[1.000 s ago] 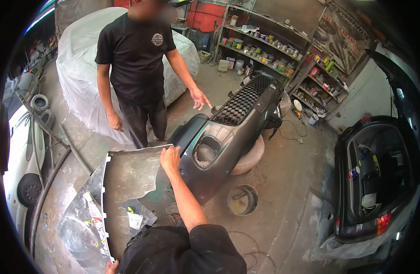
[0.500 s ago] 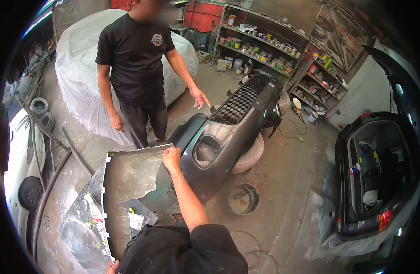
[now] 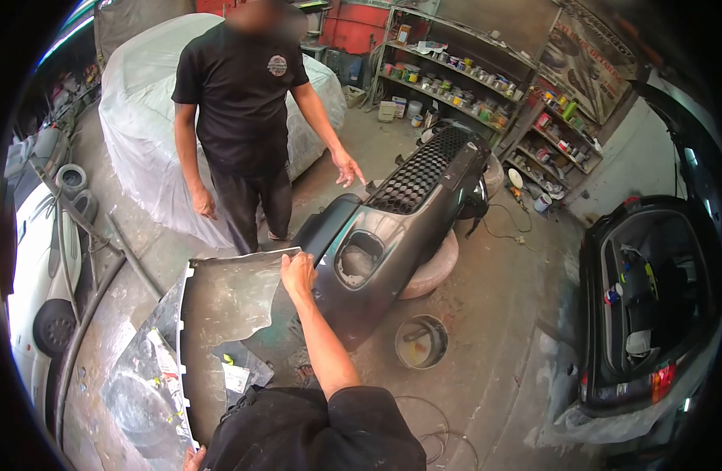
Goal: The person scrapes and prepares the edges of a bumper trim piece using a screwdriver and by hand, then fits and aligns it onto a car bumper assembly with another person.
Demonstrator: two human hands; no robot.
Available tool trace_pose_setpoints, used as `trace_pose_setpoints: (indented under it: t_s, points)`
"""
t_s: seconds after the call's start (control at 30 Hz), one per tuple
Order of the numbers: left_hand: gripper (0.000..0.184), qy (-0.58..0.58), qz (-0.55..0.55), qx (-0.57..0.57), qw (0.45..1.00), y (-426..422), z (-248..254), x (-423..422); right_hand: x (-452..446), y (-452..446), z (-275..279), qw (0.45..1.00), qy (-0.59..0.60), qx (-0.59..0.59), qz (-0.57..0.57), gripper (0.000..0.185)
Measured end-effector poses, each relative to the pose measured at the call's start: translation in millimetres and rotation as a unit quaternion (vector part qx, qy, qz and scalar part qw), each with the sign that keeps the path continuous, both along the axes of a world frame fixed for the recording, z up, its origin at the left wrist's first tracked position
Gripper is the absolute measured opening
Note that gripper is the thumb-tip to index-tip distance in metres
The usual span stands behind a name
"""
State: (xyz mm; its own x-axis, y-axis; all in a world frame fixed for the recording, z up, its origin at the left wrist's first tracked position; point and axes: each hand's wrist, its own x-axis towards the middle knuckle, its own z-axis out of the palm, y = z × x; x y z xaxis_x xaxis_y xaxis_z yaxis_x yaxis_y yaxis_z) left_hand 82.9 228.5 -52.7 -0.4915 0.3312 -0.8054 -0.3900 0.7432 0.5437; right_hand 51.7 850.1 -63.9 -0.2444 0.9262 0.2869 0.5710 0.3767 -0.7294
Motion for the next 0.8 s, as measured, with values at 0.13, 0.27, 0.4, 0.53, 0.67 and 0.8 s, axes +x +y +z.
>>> trace_pose_setpoints:
  t_s: [0.13,0.27,0.4,0.53,0.67,0.8]
  points:
    - [0.049,-0.010,0.010,-0.004,1.000,-8.6,-8.7,1.2,-0.5,1.2,-1.9,0.999,0.001,-0.024,0.026,0.025]
    - [0.050,-0.009,0.016,-0.014,1.000,-14.5,-14.8,2.6,-6.7,14.9,-15.5,0.987,0.049,-0.116,0.097,0.015]
    - [0.049,-0.021,0.022,-0.044,0.999,10.4,13.2,7.0,-13.7,15.8,-22.2,0.983,0.131,-0.083,0.093,0.014]
    - [0.049,-0.034,0.037,-0.020,0.999,4.9,5.1,6.5,-14.8,14.1,-18.7,0.984,0.109,-0.103,0.094,0.015]
    - [0.048,-0.036,0.043,-0.005,0.998,2.3,-0.4,6.7,-16.2,14.5,-19.5,0.984,0.077,-0.128,0.096,0.018]
    - [0.047,-0.047,0.064,0.011,0.997,1.1,-2.3,8.6,-18.6,15.0,-19.4,0.985,0.073,-0.118,0.105,0.016]
